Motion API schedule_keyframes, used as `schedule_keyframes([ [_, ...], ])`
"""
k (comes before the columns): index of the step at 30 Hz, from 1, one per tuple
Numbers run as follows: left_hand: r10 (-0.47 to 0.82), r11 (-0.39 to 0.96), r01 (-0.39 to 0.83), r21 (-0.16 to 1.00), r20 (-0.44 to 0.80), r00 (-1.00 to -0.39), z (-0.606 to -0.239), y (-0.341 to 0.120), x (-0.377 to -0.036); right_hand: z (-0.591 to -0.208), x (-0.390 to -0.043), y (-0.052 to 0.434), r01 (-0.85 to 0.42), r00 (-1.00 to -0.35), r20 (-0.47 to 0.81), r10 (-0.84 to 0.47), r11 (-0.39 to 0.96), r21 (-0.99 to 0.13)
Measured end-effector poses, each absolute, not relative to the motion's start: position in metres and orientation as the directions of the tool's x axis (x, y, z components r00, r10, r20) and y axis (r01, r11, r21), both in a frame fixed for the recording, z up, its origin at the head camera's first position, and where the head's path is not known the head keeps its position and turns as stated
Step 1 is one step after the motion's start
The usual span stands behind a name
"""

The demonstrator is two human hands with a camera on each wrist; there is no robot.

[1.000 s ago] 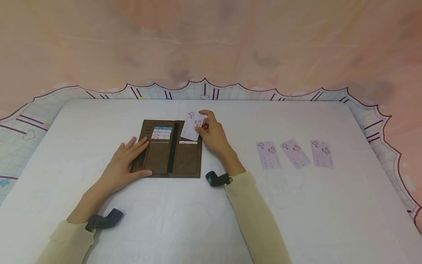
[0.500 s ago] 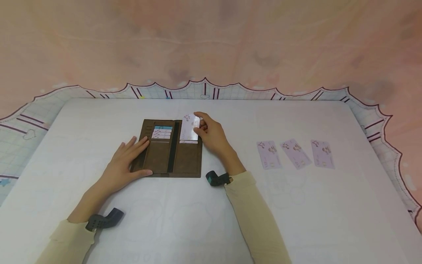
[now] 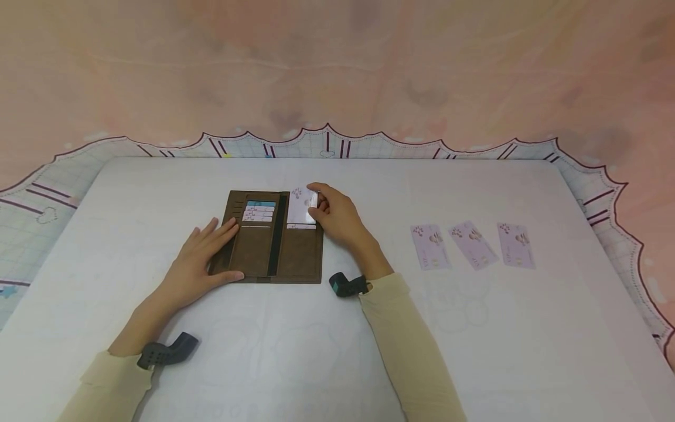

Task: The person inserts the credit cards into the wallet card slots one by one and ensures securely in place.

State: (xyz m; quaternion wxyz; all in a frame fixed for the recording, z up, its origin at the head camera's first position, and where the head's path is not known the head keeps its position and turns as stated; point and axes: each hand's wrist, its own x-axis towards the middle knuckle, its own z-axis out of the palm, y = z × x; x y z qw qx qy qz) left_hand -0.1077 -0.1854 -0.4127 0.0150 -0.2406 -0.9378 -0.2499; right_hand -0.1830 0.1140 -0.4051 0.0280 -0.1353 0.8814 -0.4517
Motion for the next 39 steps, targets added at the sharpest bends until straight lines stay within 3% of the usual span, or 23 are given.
schedule_keyframes([
  [39, 0.434, 0.771, 0.444, 0.456, 0.133, -0.891, -0.4103, -0.1837, -0.1073, -0.4047, -0.1835, 0.1175, -0.293, -0.931, 0.101, -0.350, 0.557, -0.777],
])
